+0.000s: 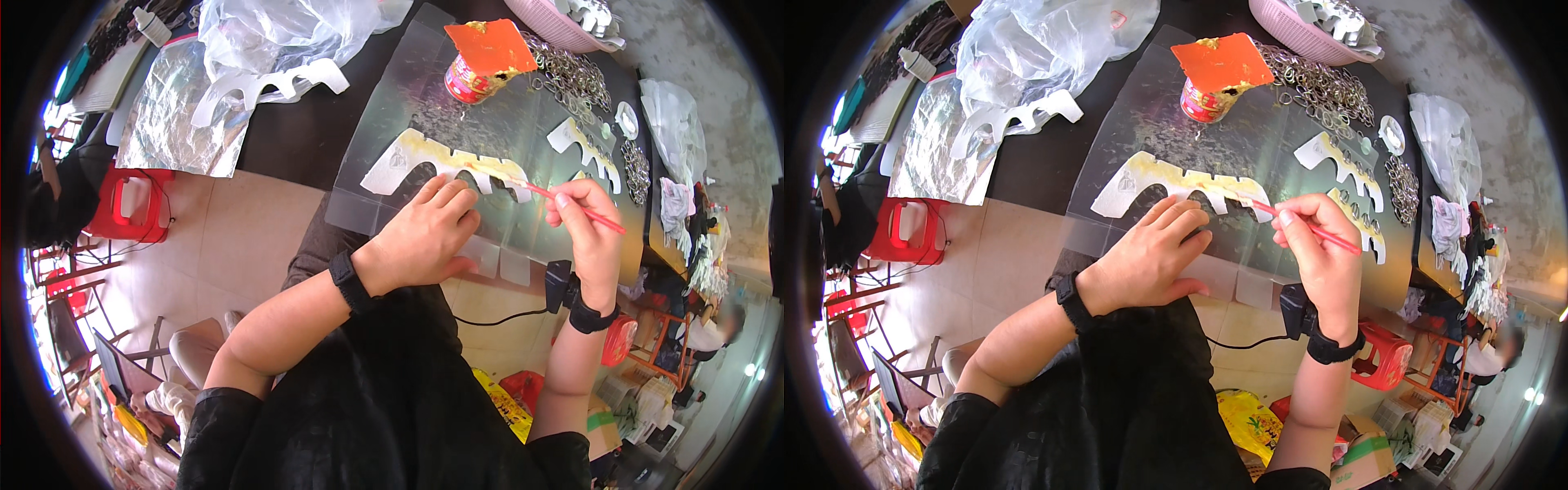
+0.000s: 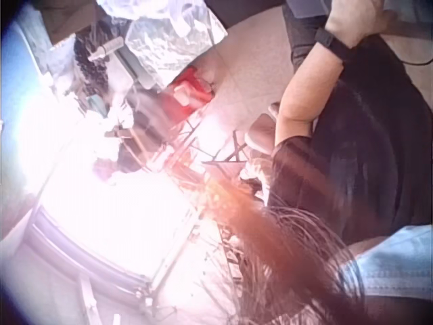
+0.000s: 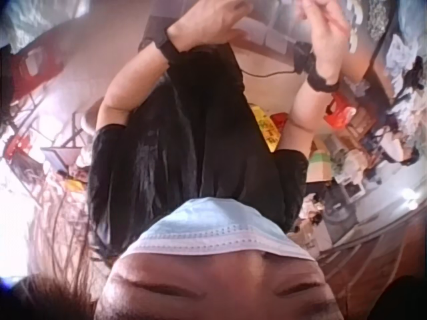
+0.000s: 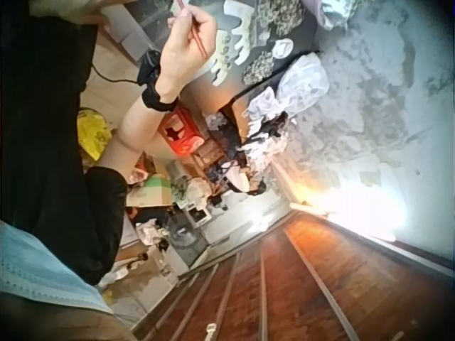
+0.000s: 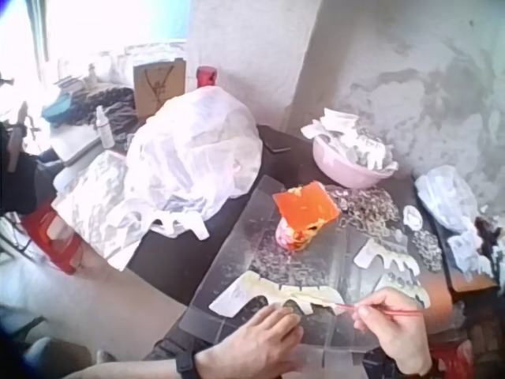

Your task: Applying glue to shoe components and attaching metal rings.

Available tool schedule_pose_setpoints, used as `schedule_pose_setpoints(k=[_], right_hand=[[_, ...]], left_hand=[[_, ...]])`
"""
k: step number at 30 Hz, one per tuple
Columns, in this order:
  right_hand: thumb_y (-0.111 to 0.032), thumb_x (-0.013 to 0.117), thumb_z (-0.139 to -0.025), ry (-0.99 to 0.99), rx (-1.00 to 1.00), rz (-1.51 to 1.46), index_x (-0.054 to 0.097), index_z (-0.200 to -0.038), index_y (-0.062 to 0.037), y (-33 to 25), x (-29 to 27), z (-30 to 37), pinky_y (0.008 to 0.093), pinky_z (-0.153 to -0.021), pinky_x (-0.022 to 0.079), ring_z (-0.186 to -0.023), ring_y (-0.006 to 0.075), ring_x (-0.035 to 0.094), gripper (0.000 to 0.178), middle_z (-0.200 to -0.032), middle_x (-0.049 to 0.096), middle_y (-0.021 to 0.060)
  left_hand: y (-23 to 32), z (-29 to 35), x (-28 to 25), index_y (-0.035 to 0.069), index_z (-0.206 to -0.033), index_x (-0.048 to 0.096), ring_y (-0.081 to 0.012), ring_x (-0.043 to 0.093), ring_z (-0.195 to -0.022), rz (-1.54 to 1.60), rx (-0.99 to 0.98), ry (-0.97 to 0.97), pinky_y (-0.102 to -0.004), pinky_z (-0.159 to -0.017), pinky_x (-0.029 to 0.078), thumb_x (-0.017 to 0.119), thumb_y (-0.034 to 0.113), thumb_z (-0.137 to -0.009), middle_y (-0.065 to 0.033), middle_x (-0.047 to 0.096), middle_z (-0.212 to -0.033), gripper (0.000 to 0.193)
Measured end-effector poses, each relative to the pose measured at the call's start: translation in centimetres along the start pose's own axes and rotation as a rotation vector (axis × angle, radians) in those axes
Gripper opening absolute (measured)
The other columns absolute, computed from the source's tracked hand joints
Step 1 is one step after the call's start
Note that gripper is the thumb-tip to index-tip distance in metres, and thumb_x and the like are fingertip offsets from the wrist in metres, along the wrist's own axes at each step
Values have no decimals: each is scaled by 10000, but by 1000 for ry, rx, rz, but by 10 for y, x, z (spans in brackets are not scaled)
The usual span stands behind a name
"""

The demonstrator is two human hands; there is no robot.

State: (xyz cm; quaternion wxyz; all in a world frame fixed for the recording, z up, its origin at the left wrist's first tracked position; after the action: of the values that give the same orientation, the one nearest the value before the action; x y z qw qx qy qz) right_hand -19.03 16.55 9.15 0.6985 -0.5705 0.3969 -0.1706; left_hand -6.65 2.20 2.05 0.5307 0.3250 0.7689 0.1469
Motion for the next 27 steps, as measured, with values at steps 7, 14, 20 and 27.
schedule_pose_setpoints(k=[7,14,20,27], right_hand=[[-46,572,-923,-44,-9,-41,611,-957,15,3,-1,-2,225,-673,498,-717,88,603,80,-842,649,58],[-37,584,-911,27,47,-8,605,-955,12,5,-9,7,215,-659,475,-702,79,586,69,-816,633,44],[-36,590,-908,101,24,4,608,-940,17,7,-18,16,215,-654,485,-695,82,591,64,-808,634,49],[-26,582,-908,144,-1,25,603,-959,17,5,-18,18,216,-653,478,-699,81,592,70,-806,633,48]], left_hand=[[1,-1,-1,-13,-1041,563,-341,472,-1153,1,-3,-2,-474,-1063,345,798,294,-640,-149,493,-1123,557],[5,-4,0,3,-1075,562,-340,458,-1166,-6,-32,-13,-488,-1061,336,799,294,-641,-147,487,-1163,574],[12,-10,10,34,-1190,543,-340,417,-1198,-91,-111,-26,-506,-1065,302,785,347,-670,-134,462,-1284,654],[13,-8,20,49,-1221,537,-334,407,-1201,-217,-152,-43,-530,-1060,280,767,415,-692,-113,440,-1361,683]])
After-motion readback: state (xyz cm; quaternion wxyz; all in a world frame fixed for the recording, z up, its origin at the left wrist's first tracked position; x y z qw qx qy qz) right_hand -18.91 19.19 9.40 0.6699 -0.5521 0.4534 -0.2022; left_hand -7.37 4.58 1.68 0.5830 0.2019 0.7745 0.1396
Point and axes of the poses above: each hand's wrist, its own z-axis away from the middle knuckle, its own x-axis out of the palm, y = z × x, the point moved 4 cm from there along -z, towards the middle knuckle
